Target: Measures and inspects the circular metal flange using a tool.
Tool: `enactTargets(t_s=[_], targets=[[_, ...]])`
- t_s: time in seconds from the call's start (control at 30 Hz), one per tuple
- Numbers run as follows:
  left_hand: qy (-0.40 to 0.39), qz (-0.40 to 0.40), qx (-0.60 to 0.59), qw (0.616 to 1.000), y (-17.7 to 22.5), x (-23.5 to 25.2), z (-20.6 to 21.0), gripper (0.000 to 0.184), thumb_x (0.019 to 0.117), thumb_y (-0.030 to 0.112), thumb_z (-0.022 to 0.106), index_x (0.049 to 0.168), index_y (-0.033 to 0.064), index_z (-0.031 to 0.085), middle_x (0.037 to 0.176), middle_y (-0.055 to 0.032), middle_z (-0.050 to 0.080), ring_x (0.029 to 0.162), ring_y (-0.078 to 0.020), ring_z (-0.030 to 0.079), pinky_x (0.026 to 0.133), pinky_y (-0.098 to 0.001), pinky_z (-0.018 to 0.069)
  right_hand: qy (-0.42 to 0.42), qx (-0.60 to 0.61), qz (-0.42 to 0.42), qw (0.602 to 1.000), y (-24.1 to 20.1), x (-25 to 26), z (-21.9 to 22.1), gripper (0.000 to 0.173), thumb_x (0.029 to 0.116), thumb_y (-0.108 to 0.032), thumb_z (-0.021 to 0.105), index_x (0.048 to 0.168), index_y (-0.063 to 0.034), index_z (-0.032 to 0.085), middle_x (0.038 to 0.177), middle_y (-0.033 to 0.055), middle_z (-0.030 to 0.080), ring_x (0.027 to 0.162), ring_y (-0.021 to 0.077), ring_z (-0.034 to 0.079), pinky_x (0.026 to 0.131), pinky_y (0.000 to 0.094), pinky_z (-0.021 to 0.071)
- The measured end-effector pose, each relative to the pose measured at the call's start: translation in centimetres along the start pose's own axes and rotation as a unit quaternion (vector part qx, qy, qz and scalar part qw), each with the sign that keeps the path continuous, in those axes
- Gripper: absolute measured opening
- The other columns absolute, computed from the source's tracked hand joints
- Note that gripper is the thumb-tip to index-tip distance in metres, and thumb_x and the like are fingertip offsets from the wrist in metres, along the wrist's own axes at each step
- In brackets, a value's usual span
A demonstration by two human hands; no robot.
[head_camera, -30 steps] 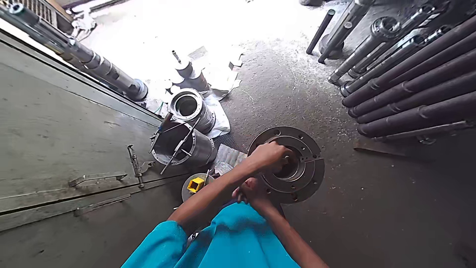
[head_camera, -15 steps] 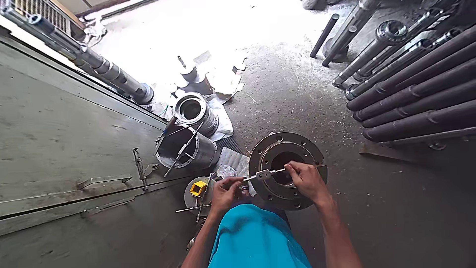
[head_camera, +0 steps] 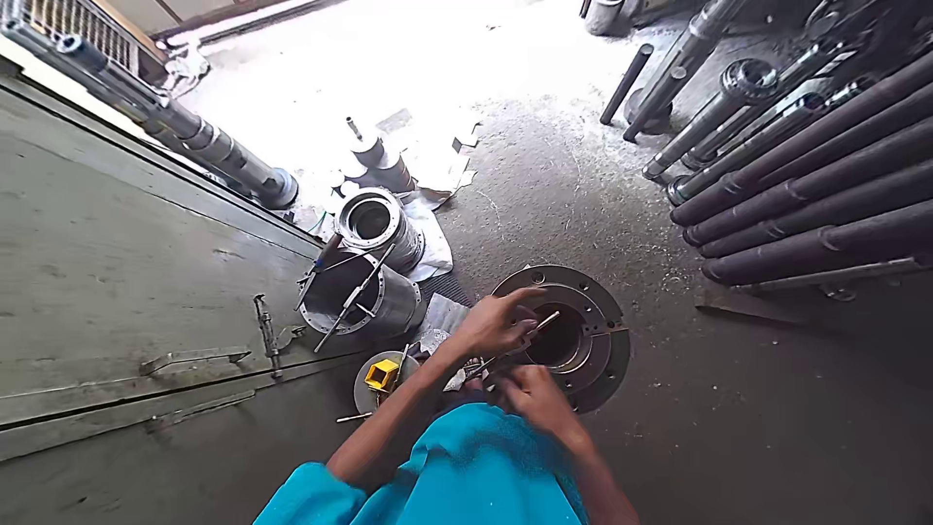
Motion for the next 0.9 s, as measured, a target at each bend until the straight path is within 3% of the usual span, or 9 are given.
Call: enactTargets(t_s=[0.1,0.17,0.27,0.4,0.43,0.5,0.63,0.77,0.9], targets=[[0.087,-0.060,-0.097,0.990,-3.6,-8.1,-0.5,0.050,0.0980,0.035,0.064,0.141,0.0111,0.058,0.102,-0.0046,0.076,0.079,-0.0128,0.071,0.073,-0.0386,0.0591,0.227,-0.105,-0.139,0.958,-1.3,0.0,-6.5,0.028,0.1024,-0.025,0.055,0.099,-0.0101,0.079,0.087,-0.0007,0.076,0.077,0.0080,0.071,0.073,0.0320,0.0611],[0.090,-0.078,-0.174,0.977,-4.1,-12.4,1.2,0.053,0.0968,0.033,0.068,0.143,0.0091,0.056,0.102,-0.0031,0.077,0.076,-0.0104,0.071,0.067,-0.0327,0.0599,0.295,-0.204,-0.181,0.916,-1.1,1.8,-10.0,0.027,0.1003,-0.027,0.058,0.106,-0.0123,0.080,0.107,0.0041,0.077,0.093,0.0196,0.072,0.082,0.0431,0.0583],[0.194,-0.107,-0.271,0.937,-3.2,-15.4,3.8,0.042,0.0949,0.015,0.071,0.135,0.0048,0.064,0.102,-0.0037,0.078,0.068,-0.0095,0.071,0.053,-0.0256,0.0566,0.224,-0.292,-0.155,0.917,0.3,4.8,-11.5,0.027,0.1002,-0.032,0.060,0.107,-0.0139,0.080,0.117,0.0060,0.075,0.101,0.0299,0.069,0.087,0.0512,0.0556],[0.321,-0.093,-0.265,0.905,-3.7,-14.3,3.3,0.021,0.0961,0.003,0.064,0.114,-0.0015,0.074,0.100,-0.0068,0.078,0.072,-0.0097,0.073,0.064,-0.0262,0.0620,0.224,-0.321,-0.108,0.914,2.2,2.1,-9.8,0.044,0.1061,-0.036,0.047,0.096,-0.0061,0.076,0.096,0.0109,0.075,0.093,0.0320,0.071,0.080,0.0502,0.0570],[0.331,-0.079,-0.264,0.902,-4.3,-13.4,2.5,0.019,0.0967,0.002,0.063,0.112,-0.0021,0.074,0.100,-0.0067,0.077,0.066,-0.0078,0.069,0.059,-0.0256,0.0602,0.254,-0.319,-0.098,0.908,2.4,0.4,-9.0,0.044,0.1058,-0.034,0.046,0.090,-0.0048,0.075,0.088,0.0118,0.074,0.087,0.0316,0.072,0.077,0.0492,0.0575],[0.321,-0.043,-0.273,0.906,-5.4,-10.0,0.3,0.019,0.0984,0.003,0.061,0.113,-0.0026,0.072,0.102,-0.0071,0.077,0.064,-0.0072,0.067,0.055,-0.0254,0.0578,0.287,-0.315,-0.056,0.903,2.5,-3.1,-5.9,0.044,0.1044,-0.032,0.047,0.082,-0.0044,0.073,0.075,0.0120,0.070,0.075,0.0308,0.072,0.068,0.0498,0.0584],[0.201,-0.009,-0.316,0.927,-5.5,-2.3,-1.5,0.022,0.1023,0.004,0.055,0.113,-0.0012,0.074,0.105,-0.0102,0.077,0.081,-0.0125,0.073,0.074,-0.0310,0.0612,0.239,-0.252,0.003,0.938,3.6,-6.4,0.6,0.039,0.1028,-0.035,0.045,0.088,-0.0102,0.071,0.061,0.0009,0.065,0.056,0.0192,0.068,0.053,0.0439,0.0566],[0.244,-0.021,-0.265,0.932,-5.9,-6.5,-1.6,0.020,0.1015,0.008,0.057,0.108,0.0005,0.074,0.101,-0.0047,0.077,0.070,-0.0073,0.069,0.062,-0.0263,0.0592,0.183,-0.242,0.053,0.952,3.8,-5.2,-4.5,0.033,0.1039,-0.032,0.053,0.102,-0.0106,0.077,0.079,0.0084,0.075,0.074,0.0324,0.074,0.067,0.0646,0.0559],[0.283,-0.030,-0.274,0.919,-5.2,-13.4,1.8,0.018,0.0960,0.003,0.065,0.110,-0.0031,0.075,0.098,-0.0056,0.078,0.070,-0.0079,0.071,0.065,-0.0266,0.0625,0.222,-0.231,-0.021,0.947,3.3,-0.5,-10.0,0.026,0.1047,-0.029,0.056,0.114,-0.0171,0.077,0.099,0.0064,0.077,0.090,0.0274,0.074,0.079,0.0586,0.0572]])
Point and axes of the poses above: each hand's wrist, its own x-axis towards the middle knuckle, its own z-axis out of the palm, y = z × x, the point moved 6 cm from there along x, towards the middle knuckle
